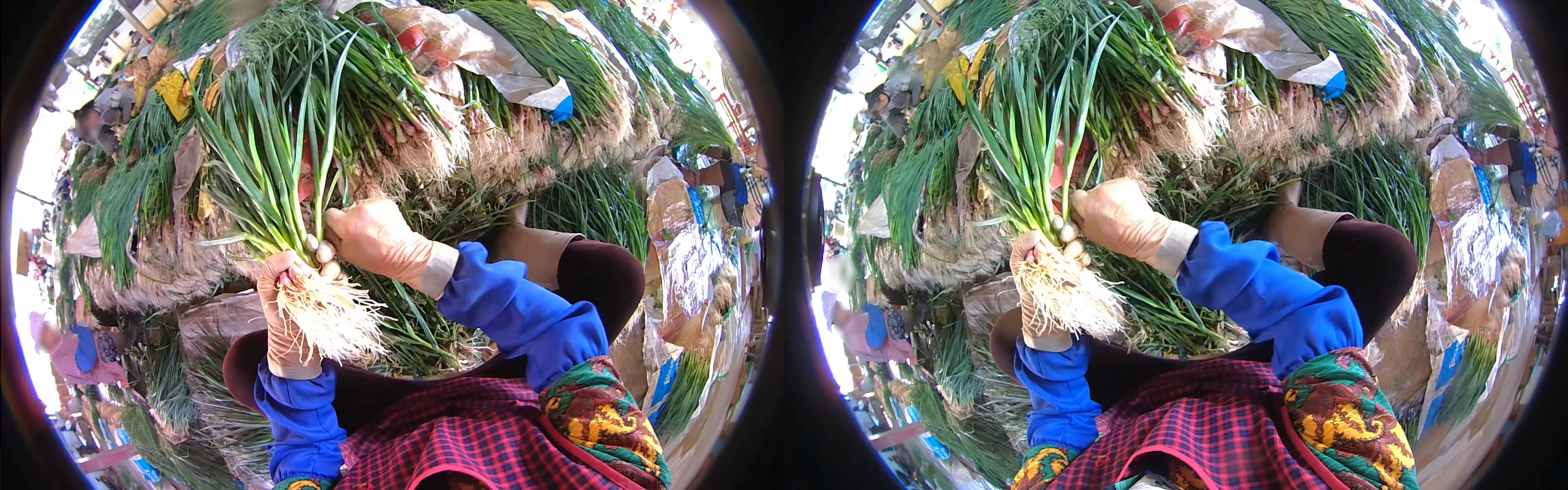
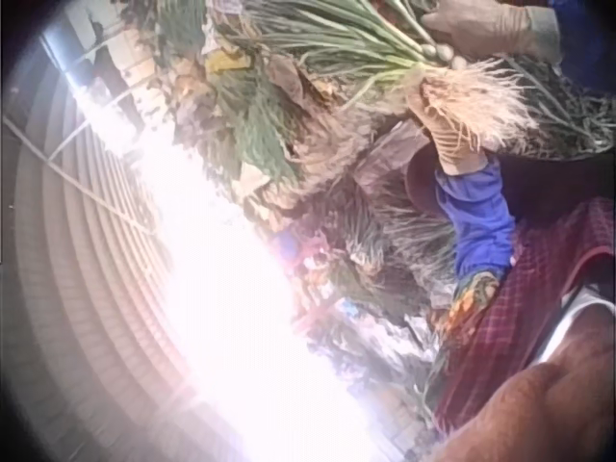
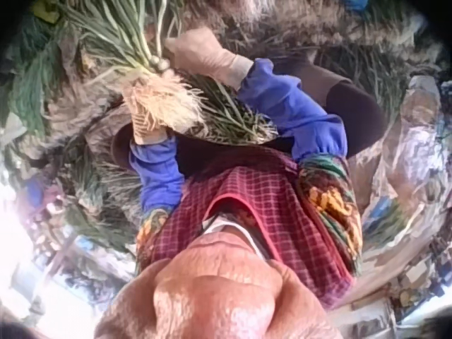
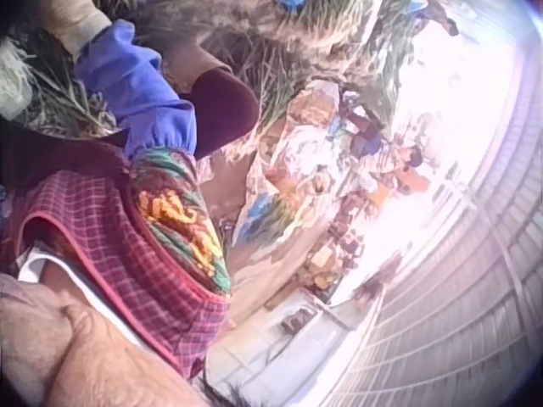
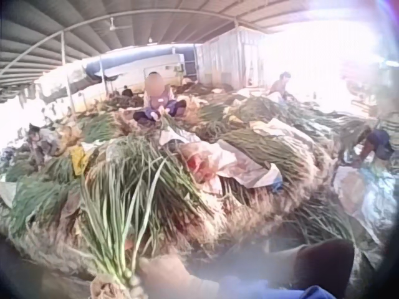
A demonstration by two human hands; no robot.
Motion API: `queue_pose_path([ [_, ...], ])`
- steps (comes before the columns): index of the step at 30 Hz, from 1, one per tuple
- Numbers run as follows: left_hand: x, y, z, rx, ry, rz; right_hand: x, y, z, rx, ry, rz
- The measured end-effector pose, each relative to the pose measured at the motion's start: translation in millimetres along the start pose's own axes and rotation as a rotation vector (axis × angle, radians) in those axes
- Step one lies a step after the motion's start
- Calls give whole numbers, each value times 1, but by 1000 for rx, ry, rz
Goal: The person sits cross-legged and cleans bunches of green onions by hand. They hold the bunches, pull off dry roots and leaves, and place the cleaned vegetables aside.
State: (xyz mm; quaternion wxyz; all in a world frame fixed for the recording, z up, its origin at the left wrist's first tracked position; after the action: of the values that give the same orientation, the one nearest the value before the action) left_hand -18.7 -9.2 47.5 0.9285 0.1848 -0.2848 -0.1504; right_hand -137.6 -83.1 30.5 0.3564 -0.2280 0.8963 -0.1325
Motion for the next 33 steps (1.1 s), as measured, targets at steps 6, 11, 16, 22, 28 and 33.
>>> queue_pose_path([
  [6, 0, -9, -3, -45, 35, 72, 39, 48, 32, -720, -17, 80],
  [11, -3, -13, 9, -13, 37, 21, 110, 0, -85, 348, 203, 460],
  [16, -1, -15, 2, -352, 122, -113, 114, 2, -72, 230, -731, 725],
  [22, -18, -14, 22, 40, -155, 76, 56, 63, -39, -161, -1175, 591],
  [28, -17, -27, -3, 45, -188, 19, 36, 87, -2, -387, -1239, 488],
  [33, -18, -23, -9, 161, -215, 28, 40, 54, -47, -446, -814, 618],
])
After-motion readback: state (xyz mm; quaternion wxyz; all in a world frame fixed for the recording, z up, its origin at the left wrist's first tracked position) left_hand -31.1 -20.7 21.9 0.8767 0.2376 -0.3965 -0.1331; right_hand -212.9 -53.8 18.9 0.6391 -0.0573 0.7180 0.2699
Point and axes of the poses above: each hand's wrist, its own y-axis away from the middle knuckle, its own z-axis out of the palm, x = y × z, the point moved 3 cm from there along -y, towards the middle knuckle, and after that the axes turned 9 degrees about x, right-handed, at the moved point
